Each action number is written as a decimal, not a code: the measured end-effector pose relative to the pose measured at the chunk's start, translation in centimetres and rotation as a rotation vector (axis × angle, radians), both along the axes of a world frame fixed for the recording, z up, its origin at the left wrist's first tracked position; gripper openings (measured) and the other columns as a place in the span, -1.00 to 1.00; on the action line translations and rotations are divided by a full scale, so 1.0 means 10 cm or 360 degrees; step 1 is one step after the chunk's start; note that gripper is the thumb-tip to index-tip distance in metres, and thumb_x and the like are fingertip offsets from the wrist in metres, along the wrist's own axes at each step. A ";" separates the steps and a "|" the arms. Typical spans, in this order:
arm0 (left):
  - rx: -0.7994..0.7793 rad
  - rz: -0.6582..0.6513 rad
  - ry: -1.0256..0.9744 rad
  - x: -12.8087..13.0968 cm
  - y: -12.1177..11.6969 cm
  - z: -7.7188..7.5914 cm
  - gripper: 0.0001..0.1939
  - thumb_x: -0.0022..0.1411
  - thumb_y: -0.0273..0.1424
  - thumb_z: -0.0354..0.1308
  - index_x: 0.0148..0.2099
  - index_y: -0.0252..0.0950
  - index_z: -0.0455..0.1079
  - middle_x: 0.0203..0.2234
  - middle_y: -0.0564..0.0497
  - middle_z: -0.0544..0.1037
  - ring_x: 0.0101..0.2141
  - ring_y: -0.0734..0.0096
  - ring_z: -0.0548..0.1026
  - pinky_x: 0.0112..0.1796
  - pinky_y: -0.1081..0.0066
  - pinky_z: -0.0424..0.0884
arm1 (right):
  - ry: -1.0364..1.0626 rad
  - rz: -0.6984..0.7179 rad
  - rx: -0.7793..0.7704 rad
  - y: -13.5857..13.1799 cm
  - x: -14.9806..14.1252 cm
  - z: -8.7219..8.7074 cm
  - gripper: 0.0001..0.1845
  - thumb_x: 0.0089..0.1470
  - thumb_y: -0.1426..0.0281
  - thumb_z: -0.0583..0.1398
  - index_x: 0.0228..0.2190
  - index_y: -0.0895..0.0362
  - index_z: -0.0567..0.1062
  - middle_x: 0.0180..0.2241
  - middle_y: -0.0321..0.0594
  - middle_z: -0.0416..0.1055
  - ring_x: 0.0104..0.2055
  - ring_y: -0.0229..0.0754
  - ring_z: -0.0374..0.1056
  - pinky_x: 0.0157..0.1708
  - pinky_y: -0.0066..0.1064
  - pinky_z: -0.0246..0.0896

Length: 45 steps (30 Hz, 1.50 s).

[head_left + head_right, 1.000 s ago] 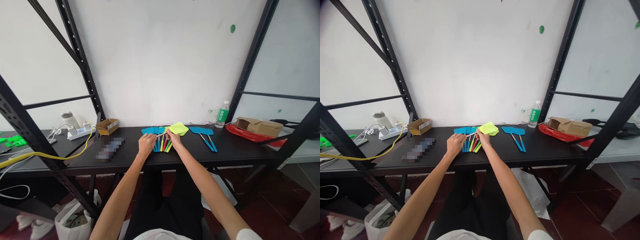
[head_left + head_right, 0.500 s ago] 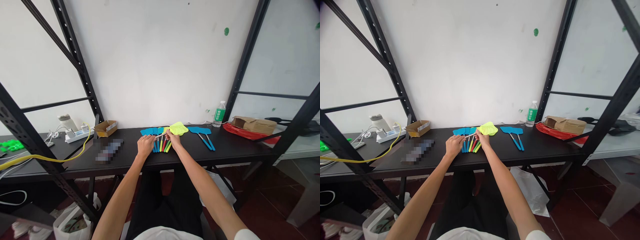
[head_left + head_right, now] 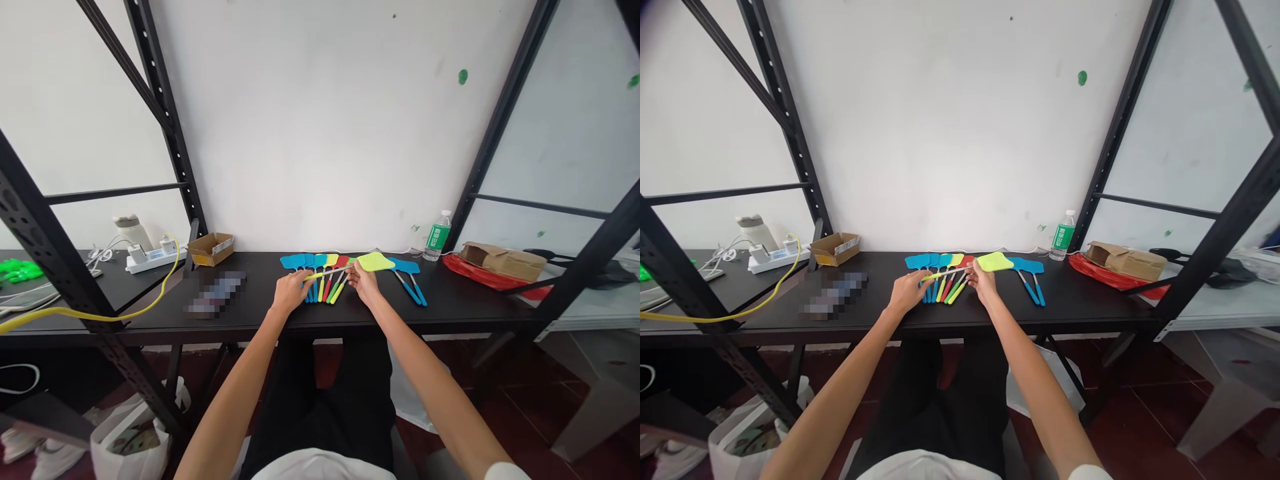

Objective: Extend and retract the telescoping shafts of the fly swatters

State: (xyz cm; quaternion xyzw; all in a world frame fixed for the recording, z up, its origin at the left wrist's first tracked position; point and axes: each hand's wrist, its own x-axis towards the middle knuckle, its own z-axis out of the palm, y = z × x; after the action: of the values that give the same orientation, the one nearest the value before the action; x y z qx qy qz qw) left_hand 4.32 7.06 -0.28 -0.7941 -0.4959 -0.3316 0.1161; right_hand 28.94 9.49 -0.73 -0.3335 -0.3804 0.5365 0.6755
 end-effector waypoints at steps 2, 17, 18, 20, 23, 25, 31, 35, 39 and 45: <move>-0.0036 -0.0026 -0.0066 0.00 -0.02 0.01 -0.63 0.43 -0.15 -0.04 0.06 -0.13 0.50 -0.12 -0.04 0.63 -0.18 0.23 0.57 -0.34 0.42 0.29 | 0.0024 0.0024 -0.0020 0.00 -0.01 0.00 -0.58 -0.02 0.05 0.37 -0.30 0.16 0.59 -0.51 -0.22 0.52 -0.58 -0.33 0.33 -0.63 -0.52 0.24; -0.0397 -0.0137 -0.0640 -0.10 0.05 0.01 -0.35 0.39 0.04 -0.18 -0.49 -0.28 0.44 -0.62 -0.02 0.42 -0.54 0.34 0.36 -0.48 0.40 0.08 | 0.0330 -0.0050 -0.0147 -0.02 -0.02 0.05 -0.75 0.16 0.19 0.25 -0.33 0.13 0.54 -0.50 -0.26 0.51 -0.61 -0.32 0.33 -0.65 -0.51 0.23; -0.0444 -0.0117 -0.0676 -0.10 0.05 0.01 -0.34 0.38 0.05 -0.18 -0.51 -0.28 0.44 -0.63 -0.02 0.41 -0.53 0.33 0.37 -0.48 0.40 0.09 | 0.0349 -0.0049 -0.0140 -0.02 -0.02 0.05 -0.75 0.16 0.19 0.25 -0.32 0.13 0.55 -0.48 -0.26 0.52 -0.61 -0.32 0.33 -0.65 -0.51 0.23; -0.0519 -0.0070 -0.0727 -0.10 0.05 0.02 -0.32 0.37 0.06 -0.17 -0.57 -0.28 0.41 -0.67 -0.02 0.36 -0.54 0.32 0.35 -0.48 0.40 0.09 | 0.0400 -0.0054 -0.0127 -0.03 -0.01 0.05 -0.75 0.17 0.19 0.24 -0.31 0.13 0.55 -0.46 -0.27 0.53 -0.60 -0.34 0.34 -0.64 -0.52 0.24; -0.0551 -0.0126 -0.0785 -0.11 0.07 0.02 -0.34 0.33 0.07 -0.10 -0.65 -0.27 0.25 -0.73 0.04 0.20 -0.61 0.40 0.23 -0.50 0.40 0.06 | 0.0454 -0.0063 -0.0110 -0.02 0.02 0.04 -0.75 0.18 0.18 0.23 -0.31 0.12 0.55 -0.45 -0.28 0.54 -0.60 -0.35 0.36 -0.62 -0.53 0.28; -0.0551 -0.0236 -0.0855 -0.13 0.09 0.02 -0.37 0.31 0.07 -0.05 -0.64 -0.26 0.17 -0.73 0.08 0.16 -0.63 0.46 0.16 -0.51 0.41 0.04 | 0.0452 -0.0060 -0.0103 -0.02 0.03 0.04 -0.75 0.19 0.19 0.23 -0.31 0.12 0.55 -0.42 -0.24 0.57 -0.55 -0.31 0.42 -0.56 -0.52 0.36; -0.0653 -0.0575 -0.1092 -0.21 0.21 -0.06 -0.63 0.17 -0.05 0.21 -0.36 -0.26 0.32 -0.55 0.05 0.47 -0.53 0.42 0.36 -0.46 0.44 0.22 | 0.0518 -0.0138 -0.0167 -0.01 0.01 0.04 -0.80 0.26 0.29 0.18 -0.35 0.13 0.52 -0.41 -0.15 0.60 -0.42 -0.24 0.53 -0.41 -0.50 0.50; -0.0746 -0.0651 -0.1146 -0.22 0.22 -0.07 -0.63 0.11 -0.06 0.27 -0.29 -0.27 0.35 -0.48 0.00 0.55 -0.55 0.42 0.38 -0.49 0.44 0.24 | 0.0578 -0.0189 -0.0188 -0.01 0.02 0.05 -0.82 0.27 0.33 0.19 -0.36 0.14 0.49 -0.45 -0.18 0.58 -0.43 -0.28 0.53 -0.37 -0.56 0.51; -0.0785 -0.0572 -0.1095 -0.19 0.19 -0.05 -0.52 0.23 0.06 0.08 -0.28 -0.30 0.45 -0.54 -0.04 0.56 -0.60 0.40 0.36 -0.50 0.41 0.24 | 0.0657 -0.0174 -0.0170 -0.01 0.05 0.04 -0.77 0.33 0.36 0.10 -0.33 0.15 0.50 -0.44 -0.18 0.57 -0.43 -0.30 0.53 -0.38 -0.57 0.51; -0.0845 -0.0462 -0.1028 -0.17 0.20 -0.06 -0.38 0.33 0.10 -0.13 -0.54 -0.26 0.33 -0.75 0.04 0.36 -0.61 0.39 0.34 -0.44 0.41 0.27 | 0.0571 -0.0131 -0.0154 0.00 0.05 0.02 -0.69 0.35 0.32 0.04 -0.34 0.14 0.51 -0.38 -0.17 0.59 -0.43 -0.28 0.53 -0.43 -0.53 0.49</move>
State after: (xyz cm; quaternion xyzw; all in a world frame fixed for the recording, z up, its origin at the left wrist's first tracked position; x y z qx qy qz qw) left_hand 2.62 9.04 -0.87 -0.7135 -0.4580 -0.4367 -0.3007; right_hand 29.39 9.51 -0.51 -0.2801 -0.2136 0.5769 0.7370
